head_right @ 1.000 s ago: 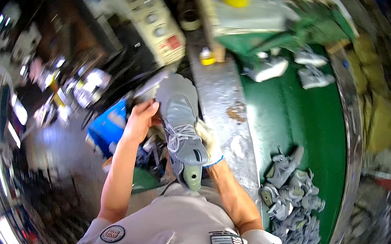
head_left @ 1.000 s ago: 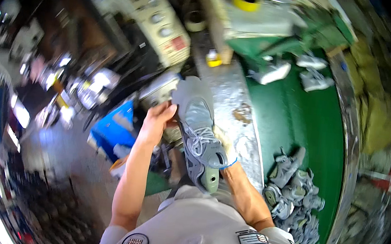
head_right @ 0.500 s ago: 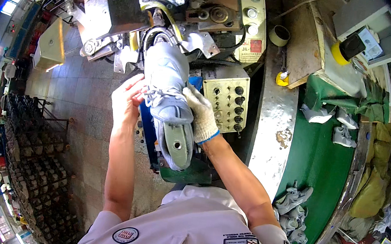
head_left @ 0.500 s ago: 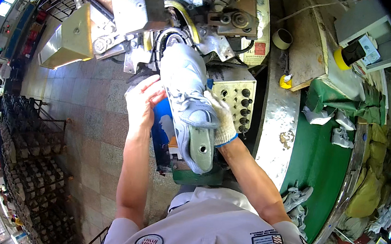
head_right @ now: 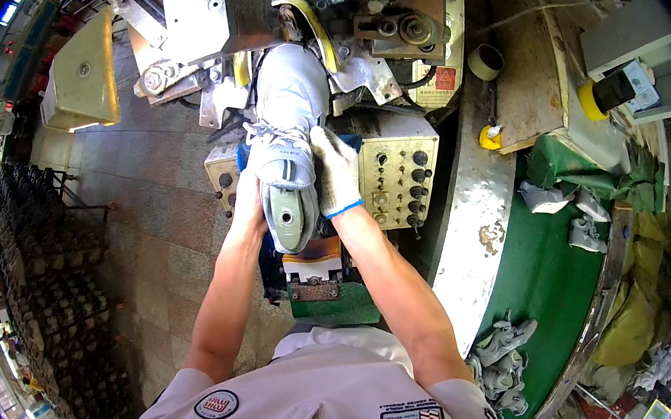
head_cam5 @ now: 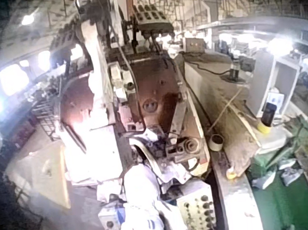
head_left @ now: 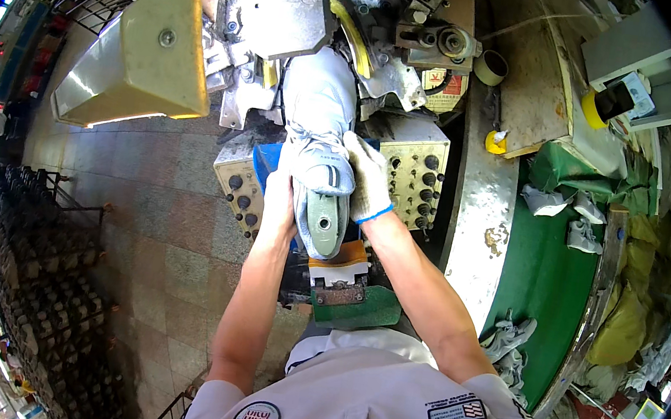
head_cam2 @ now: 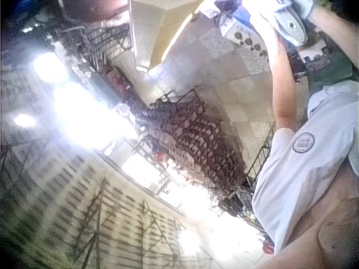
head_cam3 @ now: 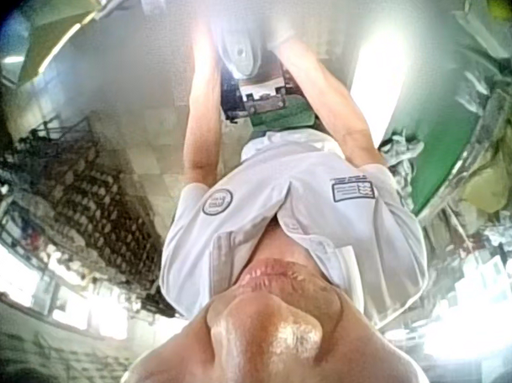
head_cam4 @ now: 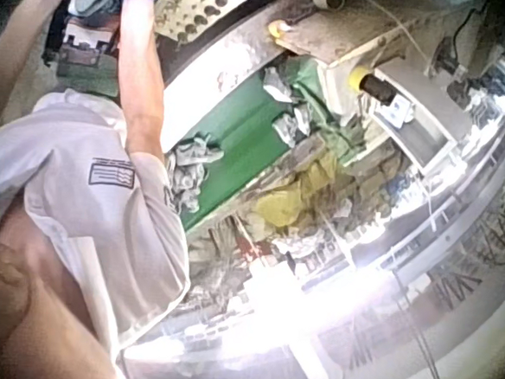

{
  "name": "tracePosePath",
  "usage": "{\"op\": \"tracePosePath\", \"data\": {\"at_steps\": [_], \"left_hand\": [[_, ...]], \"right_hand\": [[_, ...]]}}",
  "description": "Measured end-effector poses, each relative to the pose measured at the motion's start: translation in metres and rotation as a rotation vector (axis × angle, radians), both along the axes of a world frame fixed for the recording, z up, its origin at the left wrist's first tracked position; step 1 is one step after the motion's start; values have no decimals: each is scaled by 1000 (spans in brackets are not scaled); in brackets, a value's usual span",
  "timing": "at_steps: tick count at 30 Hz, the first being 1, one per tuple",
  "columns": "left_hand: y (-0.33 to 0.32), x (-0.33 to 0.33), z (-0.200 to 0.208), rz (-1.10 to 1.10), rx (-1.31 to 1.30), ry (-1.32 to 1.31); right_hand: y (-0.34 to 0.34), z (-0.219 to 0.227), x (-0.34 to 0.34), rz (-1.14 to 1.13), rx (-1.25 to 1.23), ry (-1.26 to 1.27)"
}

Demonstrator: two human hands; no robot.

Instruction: The person picks up shoe uppers from a conveyor belt, places them onto a lasting machine to shape the heel and sides, and then returns the lasted shoes to the conveyor belt.

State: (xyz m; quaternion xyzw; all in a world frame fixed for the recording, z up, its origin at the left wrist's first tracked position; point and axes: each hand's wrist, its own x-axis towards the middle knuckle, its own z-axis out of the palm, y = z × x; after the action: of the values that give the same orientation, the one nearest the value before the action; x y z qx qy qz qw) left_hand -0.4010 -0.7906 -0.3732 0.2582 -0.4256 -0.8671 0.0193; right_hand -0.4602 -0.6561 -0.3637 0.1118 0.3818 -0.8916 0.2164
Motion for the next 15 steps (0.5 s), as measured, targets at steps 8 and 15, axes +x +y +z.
{"op": "tracePosePath", "data": {"at_steps": [8, 15], "left_hand": [[-1, -4, -18, -36, -85, 62], [2, -14, -50, 4, -94, 161]], "right_hand": [[0, -2, -7, -36, 145, 69], [1, -17, -12, -55, 343, 215]]}}
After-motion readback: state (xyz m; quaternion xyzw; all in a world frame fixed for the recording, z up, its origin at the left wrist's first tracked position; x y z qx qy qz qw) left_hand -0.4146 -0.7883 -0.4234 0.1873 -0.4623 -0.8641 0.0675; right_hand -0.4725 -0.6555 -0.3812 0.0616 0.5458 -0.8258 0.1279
